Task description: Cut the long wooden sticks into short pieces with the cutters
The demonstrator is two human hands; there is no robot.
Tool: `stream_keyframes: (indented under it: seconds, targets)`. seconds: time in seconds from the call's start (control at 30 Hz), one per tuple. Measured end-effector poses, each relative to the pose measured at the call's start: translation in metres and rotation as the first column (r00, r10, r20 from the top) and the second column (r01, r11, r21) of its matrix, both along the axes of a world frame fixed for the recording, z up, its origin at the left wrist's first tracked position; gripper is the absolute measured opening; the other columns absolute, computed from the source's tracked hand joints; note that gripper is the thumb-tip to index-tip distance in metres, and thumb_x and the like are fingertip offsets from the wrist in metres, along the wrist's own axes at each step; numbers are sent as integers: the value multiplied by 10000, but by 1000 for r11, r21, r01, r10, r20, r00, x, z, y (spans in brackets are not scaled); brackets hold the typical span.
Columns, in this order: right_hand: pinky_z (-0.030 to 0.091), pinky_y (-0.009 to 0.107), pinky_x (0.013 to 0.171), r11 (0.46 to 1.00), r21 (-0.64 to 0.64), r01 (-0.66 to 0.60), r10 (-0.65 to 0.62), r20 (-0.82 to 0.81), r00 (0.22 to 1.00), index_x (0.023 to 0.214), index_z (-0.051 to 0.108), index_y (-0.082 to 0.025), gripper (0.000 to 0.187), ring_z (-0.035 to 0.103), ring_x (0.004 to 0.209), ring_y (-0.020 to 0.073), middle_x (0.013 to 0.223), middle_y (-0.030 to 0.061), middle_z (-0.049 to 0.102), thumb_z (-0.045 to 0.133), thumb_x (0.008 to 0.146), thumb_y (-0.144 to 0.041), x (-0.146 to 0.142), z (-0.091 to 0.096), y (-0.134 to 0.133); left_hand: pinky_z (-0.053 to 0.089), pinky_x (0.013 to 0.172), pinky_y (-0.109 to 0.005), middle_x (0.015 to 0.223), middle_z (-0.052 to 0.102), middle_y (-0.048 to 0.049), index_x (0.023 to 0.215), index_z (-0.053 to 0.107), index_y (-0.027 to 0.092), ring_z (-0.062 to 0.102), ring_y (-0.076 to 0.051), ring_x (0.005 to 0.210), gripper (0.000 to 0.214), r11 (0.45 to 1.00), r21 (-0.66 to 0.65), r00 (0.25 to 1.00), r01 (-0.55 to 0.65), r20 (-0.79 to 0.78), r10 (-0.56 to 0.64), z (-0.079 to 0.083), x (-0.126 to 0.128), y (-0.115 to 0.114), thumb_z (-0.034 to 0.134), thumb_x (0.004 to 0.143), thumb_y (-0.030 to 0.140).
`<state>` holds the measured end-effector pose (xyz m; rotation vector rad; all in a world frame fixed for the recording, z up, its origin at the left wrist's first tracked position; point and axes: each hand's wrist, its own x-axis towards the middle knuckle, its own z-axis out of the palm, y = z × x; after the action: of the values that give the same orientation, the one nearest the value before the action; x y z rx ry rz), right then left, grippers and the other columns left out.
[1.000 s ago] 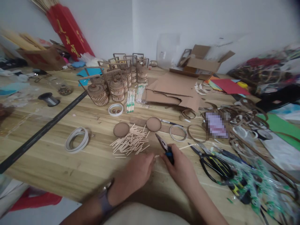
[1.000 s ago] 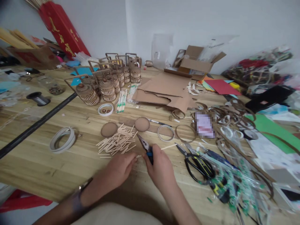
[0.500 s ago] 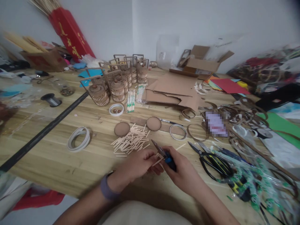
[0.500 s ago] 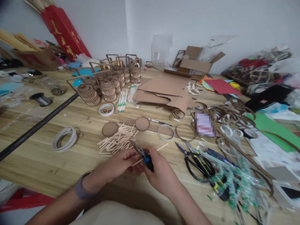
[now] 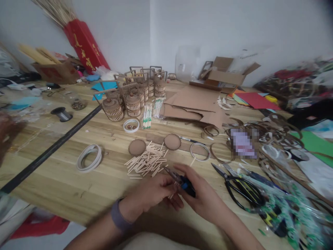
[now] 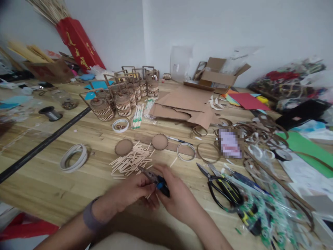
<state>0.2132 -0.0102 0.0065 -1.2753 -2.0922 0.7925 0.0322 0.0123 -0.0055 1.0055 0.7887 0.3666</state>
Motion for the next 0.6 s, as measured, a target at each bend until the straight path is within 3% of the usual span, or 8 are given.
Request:
stream_keyframes:
  seconds: [0.1, 0.2, 0.33, 0.47, 0.6]
  targets:
    - [456, 474, 1052, 972, 175, 158, -160, -5, 987, 1342, 435, -231, 491, 438, 1361, 277, 1430, 159, 468, 572, 871, -215, -3, -9, -3, 461, 687, -307, 750, 658, -30, 822, 591, 159, 626, -167, 687, 423, 978, -76, 980, -193, 33, 196, -2, 2, 2, 674, 736, 565]
    - [505, 479, 999, 947, 238, 214, -224, 15, 974, 1341, 421, -255, 598, 445, 1342, 314, 1403, 163, 434, 689, 807, -244, -8, -13, -7, 452, 659, -291, 763, 652, -28, 826, 598, 161, 619, -172, 697, 413, 938, -132, 940, -320, 82, 332, -3, 8, 3, 700, 717, 546]
    - [568, 462, 893, 930, 281, 238, -267, 67, 962, 1326, 422, -247, 615, 553, 1206, 321, 1323, 166, 430, 697, 780, -184, -14, -18, -9, 459, 711, -307, 813, 667, -51, 817, 618, 151, 631, -203, 781, 405, 922, -141, 919, -360, 117, 376, -2, 20, -1, 708, 720, 534]
    - [588, 439, 822, 925, 299, 236, -272, 87, 958, 1334, 423, -254, 557, 636, 1013, 264, 1322, 162, 421, 634, 824, -177, -16, -25, -7, 465, 766, -314, 891, 688, -65, 860, 634, 151, 631, -219, 885, 360, 899, -87, 878, -429, 194, 438, -1, 28, -5, 697, 749, 487]
    - [559, 434, 863, 939, 206, 277, -282, -6, 959, 1224, 519, -227, 415, 602, 1070, 282, 1159, 125, 538, 629, 824, -243, -12, -18, -11, 483, 747, -322, 846, 691, -53, 847, 614, 166, 641, -203, 831, 341, 900, -29, 887, -435, 158, 434, -1, 24, -5, 628, 800, 504]
